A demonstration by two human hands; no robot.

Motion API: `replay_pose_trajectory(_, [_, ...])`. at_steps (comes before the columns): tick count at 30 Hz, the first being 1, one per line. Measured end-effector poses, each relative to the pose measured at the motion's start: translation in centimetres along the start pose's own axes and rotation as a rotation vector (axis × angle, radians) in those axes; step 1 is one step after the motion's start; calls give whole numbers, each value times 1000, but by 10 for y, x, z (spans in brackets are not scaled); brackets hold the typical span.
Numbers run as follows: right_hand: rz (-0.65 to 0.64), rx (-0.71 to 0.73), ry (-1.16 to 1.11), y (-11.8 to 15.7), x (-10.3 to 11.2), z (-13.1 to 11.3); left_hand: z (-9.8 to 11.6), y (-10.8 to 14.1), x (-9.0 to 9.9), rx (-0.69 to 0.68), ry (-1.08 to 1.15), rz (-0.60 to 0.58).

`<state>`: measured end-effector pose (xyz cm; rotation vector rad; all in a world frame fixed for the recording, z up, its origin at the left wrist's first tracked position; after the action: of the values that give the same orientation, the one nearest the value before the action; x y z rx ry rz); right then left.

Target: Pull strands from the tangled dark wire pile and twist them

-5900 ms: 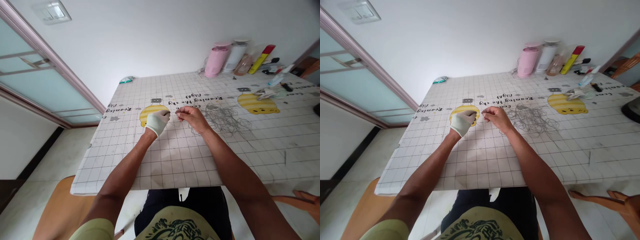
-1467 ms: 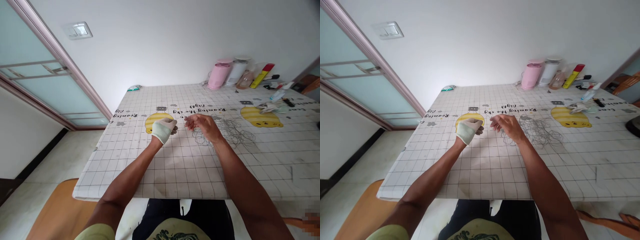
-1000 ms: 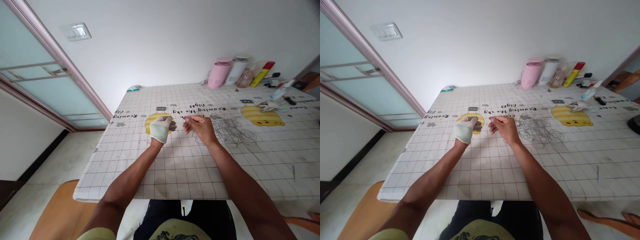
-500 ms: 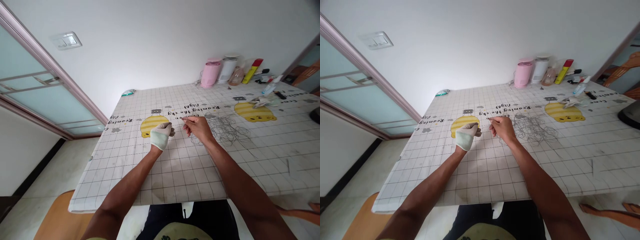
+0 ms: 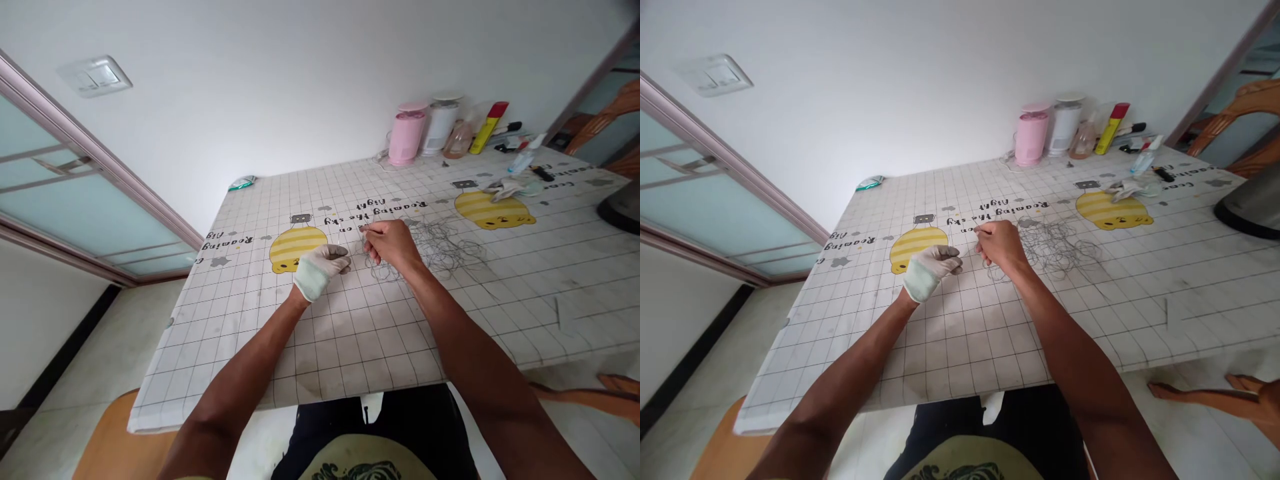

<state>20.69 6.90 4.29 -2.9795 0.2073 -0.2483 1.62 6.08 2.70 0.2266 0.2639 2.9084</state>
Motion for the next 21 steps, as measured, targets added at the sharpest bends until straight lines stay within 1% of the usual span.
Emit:
replay_pose_trajectory(2, [-5,4,-3,0,-1,2,0,2,0,-22,-26,18])
replay_pose_trajectory(4, [-15,-5,-3,0,-2,5,1,4,-1,-25,-25,67])
replay_pose_trajectory(6, [-20,0,-29,-2,-4,8,1,5,-2,-15,13,99])
replay_pose_trajectory(7, [-16,10,-52,-3,-5,10,1,4,-3,-10,54,92])
replay_pose_trajectory(9, [2,42,-108,-5,-8,12,0,3,-3,-4,175,24])
replay_pose_trajectory(12, [4,102,-163,-5,-15,12,-3,0,-2,-12,375,-155])
replay_pose_trajectory(14, [0,147,-165,-2,-20,11,-5,-1,-1,-43,474,-252])
replay_pose_trajectory(16, [11,178,-160,2,-26,9,-6,-1,0,-70,539,-303])
replay_pose_trajectory(18, [19,192,-161,7,-32,8,-6,-1,1,-49,527,-296])
replay_pose_trajectory(19, [22,196,-154,9,-34,8,-6,-2,2,-21,475,-265])
replay_pose_trajectory(20, [28,205,-137,11,-37,8,-5,-2,3,-13,425,-204])
replay_pose_trajectory(21, [34,216,-113,14,-40,9,-5,-3,5,-10,359,-119])
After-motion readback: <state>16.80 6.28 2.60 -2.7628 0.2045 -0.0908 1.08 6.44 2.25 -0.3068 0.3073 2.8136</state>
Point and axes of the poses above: each hand's wrist, its own y-axis away from the middle knuckle, its own x-axis out of the back of the hand, z = x × y, the point moved 1 cm from there along -y, towards the middle knuckle, and after that the axes turned 4 degrees about x, right-handed, at the moved point
